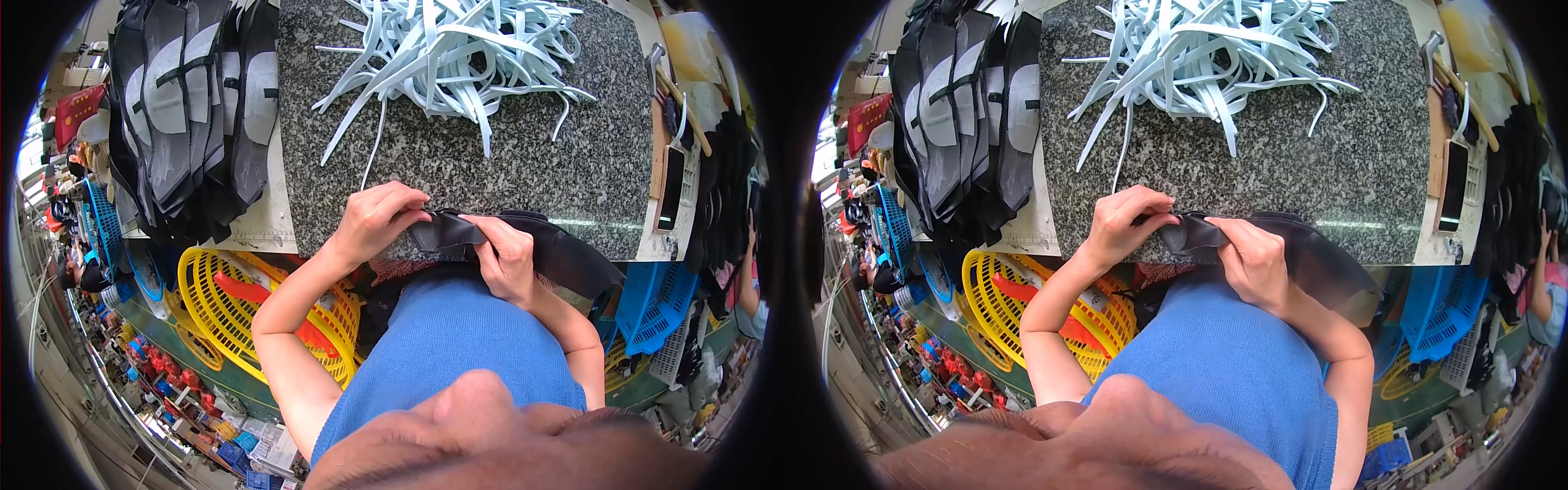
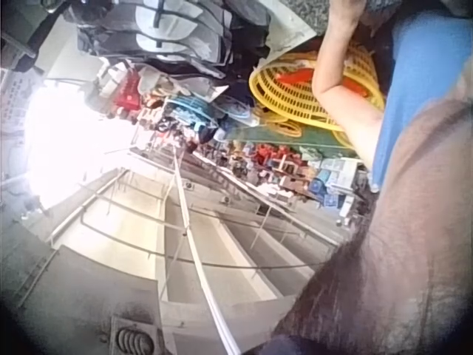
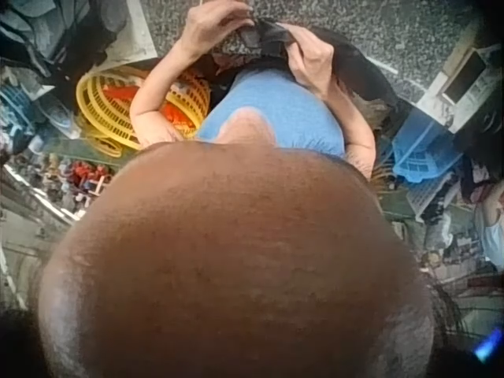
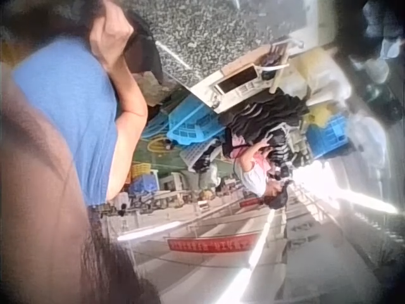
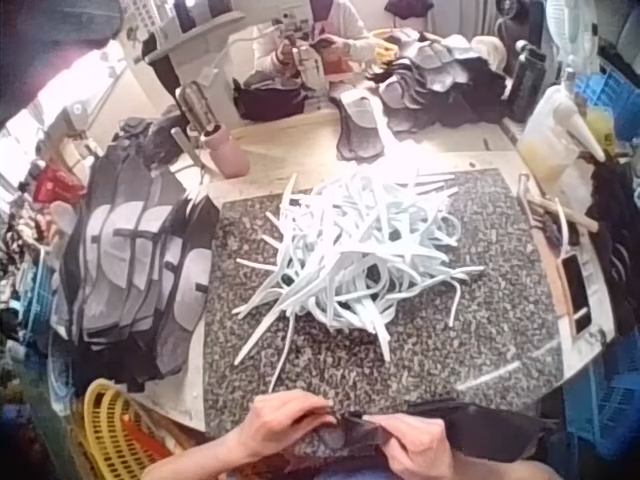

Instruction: Applying reinforcement or adhesive strips to shoe upper components at a workbench.

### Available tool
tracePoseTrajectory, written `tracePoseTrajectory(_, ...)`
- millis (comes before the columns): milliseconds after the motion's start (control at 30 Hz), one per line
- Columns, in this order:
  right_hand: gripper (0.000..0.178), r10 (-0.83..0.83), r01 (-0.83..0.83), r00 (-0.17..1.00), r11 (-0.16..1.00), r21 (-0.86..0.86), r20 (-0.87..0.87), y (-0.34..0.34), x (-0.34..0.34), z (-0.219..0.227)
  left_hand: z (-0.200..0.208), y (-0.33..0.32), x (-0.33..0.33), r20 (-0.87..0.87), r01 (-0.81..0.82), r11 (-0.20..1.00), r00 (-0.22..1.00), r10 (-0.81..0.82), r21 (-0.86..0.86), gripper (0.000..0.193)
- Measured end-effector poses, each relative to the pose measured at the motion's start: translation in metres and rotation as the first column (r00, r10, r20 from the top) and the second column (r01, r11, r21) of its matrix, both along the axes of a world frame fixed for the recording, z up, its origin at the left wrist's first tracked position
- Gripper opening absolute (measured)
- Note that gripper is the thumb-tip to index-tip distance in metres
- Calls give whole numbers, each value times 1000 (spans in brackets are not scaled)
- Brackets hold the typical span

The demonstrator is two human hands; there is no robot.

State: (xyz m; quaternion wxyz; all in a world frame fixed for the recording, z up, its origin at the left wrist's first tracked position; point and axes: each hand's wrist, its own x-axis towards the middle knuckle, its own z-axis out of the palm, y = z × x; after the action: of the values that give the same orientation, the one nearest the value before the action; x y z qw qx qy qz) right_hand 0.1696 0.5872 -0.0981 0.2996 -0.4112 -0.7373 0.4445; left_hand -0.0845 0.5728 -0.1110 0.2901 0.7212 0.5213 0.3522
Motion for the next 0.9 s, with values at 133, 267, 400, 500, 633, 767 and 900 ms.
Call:
tracePoseTrajectory(133, 35, 54, -53, 998, 999, -5, 23, 5, -1, 5, 6, 4, 0, -80, 29, 1000, 996, -28, 7, 23)
tracePoseTrajectory(267, 52, 202, -226, 965, 964, 137, 170, 4, -1, 11, 3, 15, -7, -202, 224, 968, 959, -199, 110, 23)
tracePoseTrajectory(400, 70, 259, -316, 926, 930, 188, 273, -1, 0, 1, 9, 30, -12, -470, 402, 899, 836, -284, 173, 20)
tracePoseTrajectory(500, 76, 268, -394, 851, 895, 211, 452, -3, -6, 3, 6, 33, -16, -553, 483, 816, 793, -254, 317, 18)
tracePoseTrajectory(633, 82, 223, -441, 770, 864, 245, 598, -5, -16, 3, 18, 30, -26, -491, 262, 912, 867, -79, 315, 27)
tracePoseTrajectory(767, 84, 164, -424, 797, 837, 346, 581, -7, -7, 1, 10, -14, 3, -296, 310, 920, 926, -234, 241, 29)
tracePoseTrajectory(900, 85, 183, -493, 710, 819, 294, 679, -17, 32, 13, 12, -52, 24, -460, 251, 965, 867, -191, 72, 50)
